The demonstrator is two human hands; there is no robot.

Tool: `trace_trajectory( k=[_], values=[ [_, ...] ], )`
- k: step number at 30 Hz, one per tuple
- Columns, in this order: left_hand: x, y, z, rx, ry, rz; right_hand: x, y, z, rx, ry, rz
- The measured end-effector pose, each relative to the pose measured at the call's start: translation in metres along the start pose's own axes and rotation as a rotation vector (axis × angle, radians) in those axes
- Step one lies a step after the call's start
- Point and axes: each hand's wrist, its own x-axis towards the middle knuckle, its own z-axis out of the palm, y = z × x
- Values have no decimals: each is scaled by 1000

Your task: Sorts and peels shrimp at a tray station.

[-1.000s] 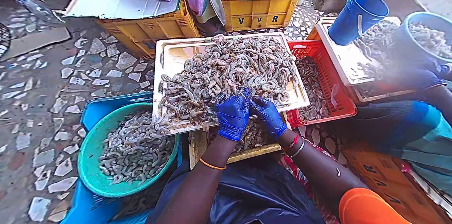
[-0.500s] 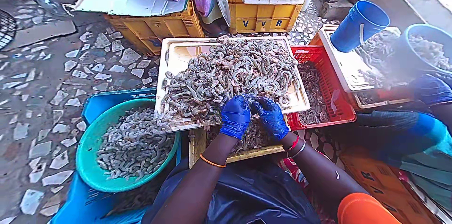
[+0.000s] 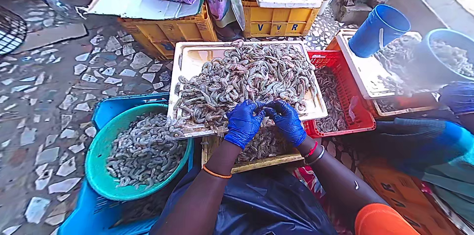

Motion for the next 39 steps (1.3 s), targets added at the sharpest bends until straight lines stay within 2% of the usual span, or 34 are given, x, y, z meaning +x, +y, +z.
trace_trajectory(
  k=[3,5,8,11,15,18,20,22,24,26,29,34,39],
  values=[
    [2,-4,-2,-134,-72,-112,3,-1,-2,143,56,65],
    [4,-12,-5,-334,-89,-167,6,5,-10,-20,-78,65],
    [3,-12,-3,-559,-93,-146,4,7,-8,-286,-290,-18],
    [-2,-5,9,-654,-81,-154,-1,8,5,-284,-282,-46],
    [1,-9,9,-729,51,-153,11,11,1,-227,-173,110],
    [4,-22,-4,-697,245,-110,8,14,-13,-295,-179,98],
    [2,-25,-13,-707,327,-104,-6,13,-22,-310,-330,118],
    [-1,-21,-18,-760,358,-96,-20,16,-27,-330,-581,180],
    [-5,-15,-19,-804,346,-72,-24,31,-13,-548,-831,233],
    [-5,-12,-20,-814,326,-1,-23,70,20,-889,-994,261],
    [-3,-13,-23,-769,321,81,-31,93,49,-1094,-981,361],
    [-2,-13,-31,-803,219,2,-40,125,70,-1137,-1006,326],
    [-1,-16,-36,-724,177,-27,-42,125,73,-1240,-1185,385]
  ],
)
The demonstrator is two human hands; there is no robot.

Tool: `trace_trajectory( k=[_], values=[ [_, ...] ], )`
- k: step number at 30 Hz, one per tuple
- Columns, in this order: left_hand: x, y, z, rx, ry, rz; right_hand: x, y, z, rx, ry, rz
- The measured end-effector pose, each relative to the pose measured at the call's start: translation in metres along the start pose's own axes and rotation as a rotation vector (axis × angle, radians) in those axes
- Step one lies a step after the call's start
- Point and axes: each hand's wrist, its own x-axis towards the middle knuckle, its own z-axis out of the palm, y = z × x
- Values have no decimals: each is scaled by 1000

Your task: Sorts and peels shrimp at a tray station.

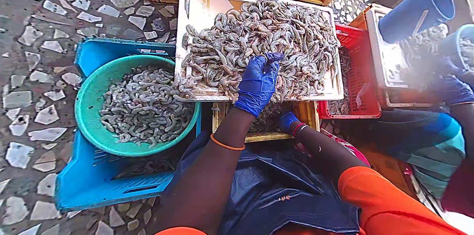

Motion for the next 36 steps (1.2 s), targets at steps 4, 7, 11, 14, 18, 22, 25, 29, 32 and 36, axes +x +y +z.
trace_trajectory(
  k=[4,7,11,14,18,22,25,29,32,36],
  values=[
    [1,1,0,17,3,7,-15,6,-9,11,31,-30],
    [1,2,2,65,16,-4,-50,7,-37,185,132,-82],
    [-6,0,10,163,45,-20,-99,18,-62,311,343,-252],
    [-19,-6,19,204,60,40,-147,34,-64,654,577,-330],
    [-31,-1,33,229,51,71,-153,46,-40,1420,823,-588],
    [-44,33,61,275,27,-9,-163,35,-50,1845,710,-640],
    [-57,47,83,346,-24,-54,-153,42,-55,2115,668,-596],
    [-81,41,110,341,-3,-141,-144,50,-56,2333,650,-450],
    [-96,40,131,341,15,-237,-140,54,-42,1830,870,-296],
    [-105,40,154,280,79,-324,-155,49,-34,1572,934,-233]
  ],
)
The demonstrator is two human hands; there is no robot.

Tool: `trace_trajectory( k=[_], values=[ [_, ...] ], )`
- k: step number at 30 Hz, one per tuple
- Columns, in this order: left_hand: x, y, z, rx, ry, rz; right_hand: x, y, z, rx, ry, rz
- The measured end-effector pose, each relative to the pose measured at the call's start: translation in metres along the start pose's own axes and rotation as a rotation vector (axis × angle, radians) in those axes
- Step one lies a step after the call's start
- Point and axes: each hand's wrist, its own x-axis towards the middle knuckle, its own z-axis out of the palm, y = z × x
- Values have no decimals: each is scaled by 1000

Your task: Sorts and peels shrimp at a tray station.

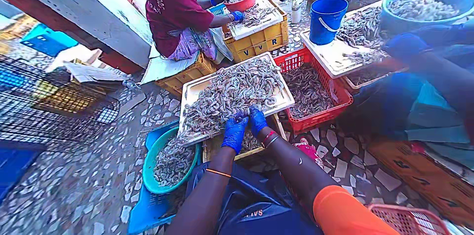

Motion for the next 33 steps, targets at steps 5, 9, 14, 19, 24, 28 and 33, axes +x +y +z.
trace_trajectory(
  k=[5,9,14,19,24,28,33],
  values=[
    [2,-6,12,-235,98,-74,-1,1,1,412,16,59],
    [-2,1,22,-358,160,-93,2,-1,-1,873,-79,41],
    [-2,9,26,-468,212,-64,-7,-1,-12,428,-89,-156],
    [1,14,28,-495,205,-81,-18,4,-14,320,-125,-249],
    [-4,9,16,-536,106,-134,-27,-6,-16,137,-114,-294],
    [-9,4,-30,-656,26,-90,-28,-9,-9,71,-24,-328],
    [11,-57,-159,-482,282,-58,-14,14,-5,-868,-212,-160]
  ],
)
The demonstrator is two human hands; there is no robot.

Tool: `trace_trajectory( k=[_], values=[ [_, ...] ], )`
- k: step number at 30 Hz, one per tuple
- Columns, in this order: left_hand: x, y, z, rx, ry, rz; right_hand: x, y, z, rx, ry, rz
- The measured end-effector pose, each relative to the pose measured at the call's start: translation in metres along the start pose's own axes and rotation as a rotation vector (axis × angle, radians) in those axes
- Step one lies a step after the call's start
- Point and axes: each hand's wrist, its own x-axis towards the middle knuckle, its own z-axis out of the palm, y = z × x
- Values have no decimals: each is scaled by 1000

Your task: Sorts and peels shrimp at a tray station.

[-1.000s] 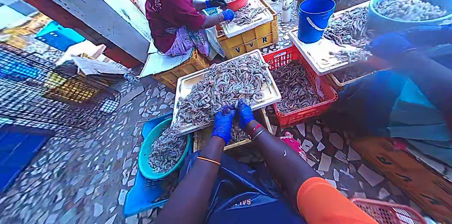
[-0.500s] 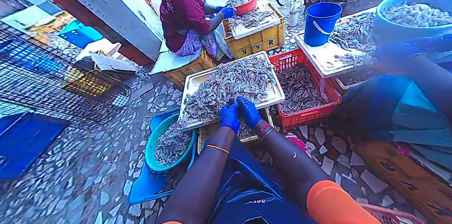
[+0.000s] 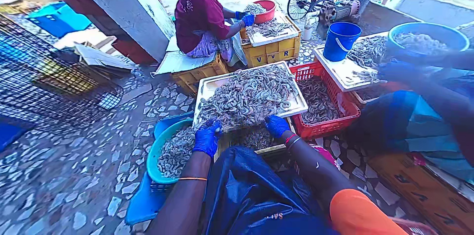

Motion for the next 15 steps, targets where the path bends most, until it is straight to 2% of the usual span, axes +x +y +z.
trace_trajectory(
  k=[1,3,4,6,10,12,15],
  values=[
    [11,-4,-30,156,91,-11,7,5,10,-96,-104,104],
    [28,-13,-82,407,194,-71,16,8,15,-128,-147,257],
    [36,-17,-99,466,214,-79,22,8,10,-91,-109,296],
    [50,-18,-105,461,207,-40,44,11,-9,-31,36,335],
    [54,2,-52,305,-7,169,95,23,-26,-76,277,337],
    [50,13,-17,216,-183,211,121,21,-26,-137,281,308],
    [41,14,22,173,-395,173,144,17,-12,-315,205,326]
  ],
)
